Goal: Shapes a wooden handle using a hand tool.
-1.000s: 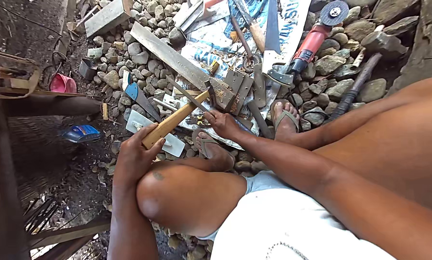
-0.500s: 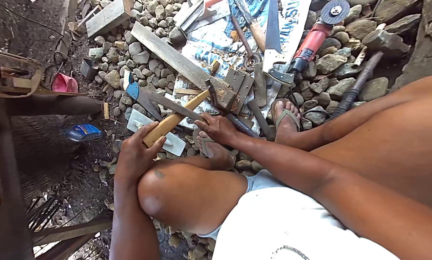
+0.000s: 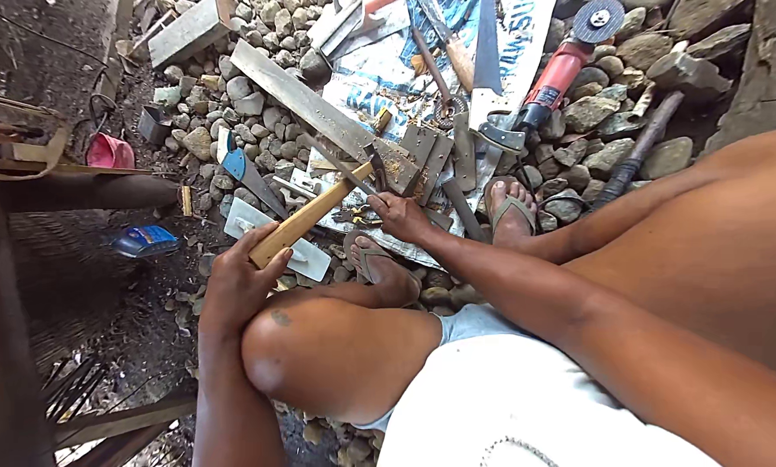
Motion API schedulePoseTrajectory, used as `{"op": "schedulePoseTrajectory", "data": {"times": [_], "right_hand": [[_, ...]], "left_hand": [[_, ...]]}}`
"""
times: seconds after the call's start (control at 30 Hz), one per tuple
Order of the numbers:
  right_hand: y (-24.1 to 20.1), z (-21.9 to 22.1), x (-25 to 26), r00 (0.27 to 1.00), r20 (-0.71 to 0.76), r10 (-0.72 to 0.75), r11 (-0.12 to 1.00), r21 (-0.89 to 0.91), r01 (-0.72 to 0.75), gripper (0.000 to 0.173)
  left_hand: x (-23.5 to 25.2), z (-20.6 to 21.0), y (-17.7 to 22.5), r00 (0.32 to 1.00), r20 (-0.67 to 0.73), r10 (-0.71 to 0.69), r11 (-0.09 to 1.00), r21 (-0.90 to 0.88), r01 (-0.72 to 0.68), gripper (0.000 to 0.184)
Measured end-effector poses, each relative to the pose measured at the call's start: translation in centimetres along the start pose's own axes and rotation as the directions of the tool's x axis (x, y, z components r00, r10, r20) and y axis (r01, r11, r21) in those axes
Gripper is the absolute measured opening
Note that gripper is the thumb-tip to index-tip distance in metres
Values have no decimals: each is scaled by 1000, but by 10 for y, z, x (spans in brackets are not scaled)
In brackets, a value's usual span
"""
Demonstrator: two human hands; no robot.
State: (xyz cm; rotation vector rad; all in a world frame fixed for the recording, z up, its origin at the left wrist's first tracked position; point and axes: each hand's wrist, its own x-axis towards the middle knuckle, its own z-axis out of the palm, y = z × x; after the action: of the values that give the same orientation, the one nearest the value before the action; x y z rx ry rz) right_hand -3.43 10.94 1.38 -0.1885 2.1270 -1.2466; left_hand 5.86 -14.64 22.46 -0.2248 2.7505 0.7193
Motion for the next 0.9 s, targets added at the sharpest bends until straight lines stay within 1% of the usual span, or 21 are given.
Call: {"op": "schedulePoseTrajectory", "data": {"times": [0.07, 0.17, 0.27, 0.3, 0.4, 0.47, 0.6, 0.63, 0.73, 0.83, 0.9], "right_hand": [[-2, 2, -2, 1000, 6, -11, 1000, -6, 11, 63], [0, 1, 7, 998, -1, 58, 998, 2, -58, 66], [-2, -2, -2, 1000, 6, -17, 999, -35, 17, 63], [-3, -1, -4, 1000, 10, -19, 999, -47, 19, 64], [4, -6, 7, 995, -6, 100, 995, -10, -100, 66], [7, -12, 7, 991, 0, 136, 991, -10, -136, 66], [11, 6, 5, 999, -22, 26, 1000, -16, -26, 63], [12, 7, 7, 999, -13, 35, 999, -6, -35, 65], [19, -7, 12, 994, 44, 103, 993, 52, -105, 68], [15, -20, 7, 989, 137, 61, 992, 99, -75, 62], [6, -23, 4, 977, 206, 54, 986, 145, -85, 58]], "left_hand": [[-1, 0, 1, 1000, -1, -4, 1000, 5, 4, 47], [-2, -2, 2, 1000, -7, -18, 1000, -1, 18, 47], [0, 0, 3, 1000, 6, -17, 1000, -9, 17, 46], [-1, 0, 4, 1000, 4, -13, 1000, -6, 13, 47], [-2, -2, 3, 1000, -7, -17, 1000, 6, 17, 46], [0, -2, 1, 1000, -1, -14, 1000, -6, 14, 47], [0, 0, 3, 999, -22, -42, 999, -21, 42, 45], [-1, 0, 3, 998, -26, -64, 996, -59, 62, 44], [1, 1, -1, 989, -3, -150, 947, -287, 143, 42], [1, 4, -16, 980, 1, -200, 865, -469, 177, 39], [-1, 7, -22, 974, 15, -227, 810, -552, 198, 36]]}}
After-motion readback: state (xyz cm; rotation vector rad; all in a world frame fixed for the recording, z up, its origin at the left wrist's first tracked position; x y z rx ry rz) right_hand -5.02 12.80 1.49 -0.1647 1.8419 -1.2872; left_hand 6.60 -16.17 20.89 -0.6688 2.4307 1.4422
